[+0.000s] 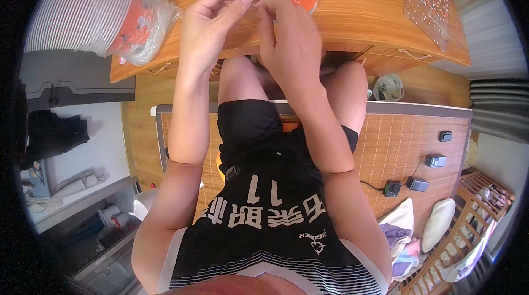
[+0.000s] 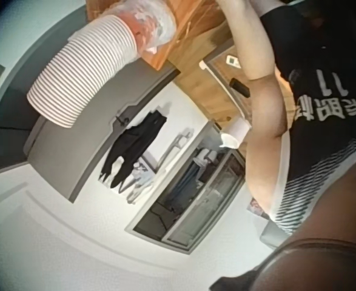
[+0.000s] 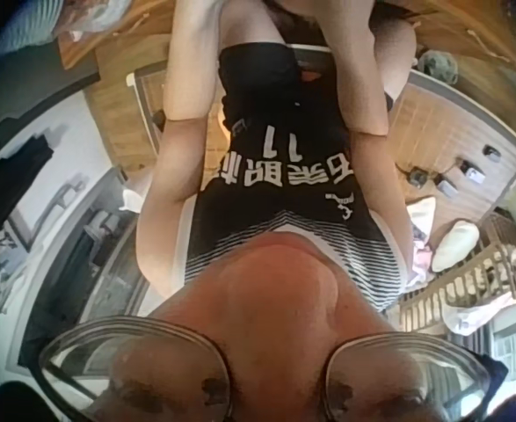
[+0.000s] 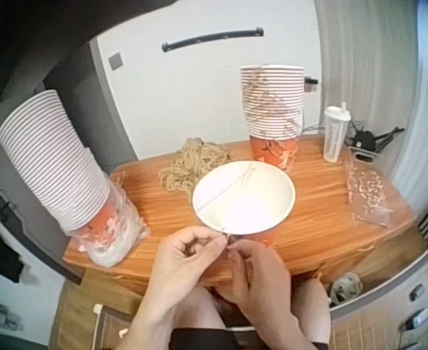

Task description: Packaging paper bowls by securing them with rubber bands.

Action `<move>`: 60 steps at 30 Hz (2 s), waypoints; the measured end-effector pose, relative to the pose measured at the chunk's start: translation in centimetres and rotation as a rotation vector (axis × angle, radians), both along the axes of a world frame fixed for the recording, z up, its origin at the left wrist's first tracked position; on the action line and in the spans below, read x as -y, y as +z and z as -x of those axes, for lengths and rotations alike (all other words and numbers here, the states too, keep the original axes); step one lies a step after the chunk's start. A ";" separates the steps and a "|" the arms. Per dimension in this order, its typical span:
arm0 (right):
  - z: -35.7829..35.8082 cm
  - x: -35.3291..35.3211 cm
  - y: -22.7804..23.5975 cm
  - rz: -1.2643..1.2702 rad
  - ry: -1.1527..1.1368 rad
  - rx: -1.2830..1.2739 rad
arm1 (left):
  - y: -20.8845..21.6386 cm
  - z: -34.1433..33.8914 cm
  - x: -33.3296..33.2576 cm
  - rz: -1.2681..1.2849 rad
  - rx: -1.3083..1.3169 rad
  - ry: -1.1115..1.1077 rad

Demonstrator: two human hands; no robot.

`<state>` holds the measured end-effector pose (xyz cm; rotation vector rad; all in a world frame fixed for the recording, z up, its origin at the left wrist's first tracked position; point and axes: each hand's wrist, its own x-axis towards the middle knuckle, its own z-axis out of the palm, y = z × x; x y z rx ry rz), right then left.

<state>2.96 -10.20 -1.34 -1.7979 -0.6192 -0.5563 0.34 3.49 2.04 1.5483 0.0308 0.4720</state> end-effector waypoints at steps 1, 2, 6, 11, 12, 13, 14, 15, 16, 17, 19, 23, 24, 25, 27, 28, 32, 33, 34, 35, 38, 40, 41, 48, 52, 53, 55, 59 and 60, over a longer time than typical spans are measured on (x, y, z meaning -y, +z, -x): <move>-0.3 0.5 -0.1 0.143 -0.105 0.189 | -0.2 0.1 -0.2 -0.026 -0.010 -0.009; -0.7 1.1 0.0 0.151 -0.100 0.194 | -0.3 0.2 -0.3 -0.051 -0.019 -0.019; -1.9 2.9 1.6 0.392 -0.149 0.474 | 0.1 0.8 -0.4 -0.159 -0.083 -0.010; -3.3 3.1 3.2 0.438 -0.198 0.747 | -0.9 0.3 0.1 -0.324 0.025 0.054; -3.6 3.4 3.7 0.464 -0.179 0.786 | -0.8 0.3 0.3 -0.312 0.029 0.057; -3.9 3.6 4.0 0.489 -0.159 0.824 | -0.6 0.3 0.6 -0.385 0.072 0.092; -4.2 3.9 4.3 0.499 -0.154 0.829 | -0.4 0.3 0.8 -0.458 0.115 0.128; -4.6 3.9 4.5 0.486 -0.112 0.817 | -0.1 0.5 0.9 -0.452 0.115 0.138; -4.8 3.9 4.6 0.472 -0.070 0.804 | 0.1 0.6 1.0 -0.501 0.169 0.147; -4.7 3.8 4.6 0.474 -0.061 0.808 | 0.1 0.6 1.0 -0.551 0.222 0.155; -4.6 4.1 4.8 0.478 -0.033 0.716 | 0.1 0.5 1.1 -0.540 0.239 0.157; -4.6 4.0 4.4 0.422 -0.010 0.593 | -0.4 0.3 1.4 -0.489 0.262 0.144; -4.6 3.9 4.1 0.353 -0.031 0.573 | -0.4 0.4 1.4 -0.484 0.263 0.147; -4.6 3.7 3.9 0.285 -0.052 0.553 | -0.4 0.5 1.4 -0.477 0.253 0.142; -5.0 3.4 3.1 0.273 -0.051 0.605 | -0.4 0.5 1.3 -0.464 0.243 0.139; -5.1 3.3 2.9 0.256 -0.052 0.655 | -0.6 0.5 1.3 -0.483 0.240 0.148; -5.4 3.9 3.5 0.327 -0.018 0.755 | -0.8 0.5 1.1 -0.464 0.247 0.144; -5.5 4.0 3.7 0.360 -0.010 0.790 | -0.8 0.5 1.0 -0.459 0.246 0.148; -5.4 4.1 3.9 0.394 -0.002 0.824 | -0.7 0.5 1.0 -0.466 0.247 0.143; -5.2 4.1 4.1 0.399 0.004 0.826 | -0.7 0.6 1.0 -0.473 0.248 0.137; -5.1 4.2 4.8 0.436 0.042 0.805 | -0.7 0.6 1.2 -0.425 0.255 0.158; -5.2 4.0 5.0 0.366 0.136 0.696 | -0.9 0.5 1.1 -0.430 0.259 0.165; -5.5 3.9 4.9 0.370 0.140 0.698 | -1.0 0.5 1.0 -0.441 0.263 0.167; -5.4 3.4 5.3 0.396 0.176 0.537 | -0.9 0.7 0.9 -0.429 0.222 0.132; -4.5 3.1 5.0 0.368 0.134 0.475 | -1.4 0.6 0.8 -0.368 0.201 0.127; -4.5 2.9 5.0 0.368 0.139 0.478 | -1.5 0.5 0.7 -0.374 0.209 0.127; -4.3 2.9 5.0 0.330 0.128 0.454 | -1.7 0.1 0.9 -0.387 0.268 0.121; -4.0 2.6 5.7 0.382 0.130 0.442 | -1.4 0.2 0.9 -0.478 0.335 0.137; -4.1 2.5 5.8 0.381 0.140 0.448 | -1.4 0.2 0.8 -0.476 0.336 0.137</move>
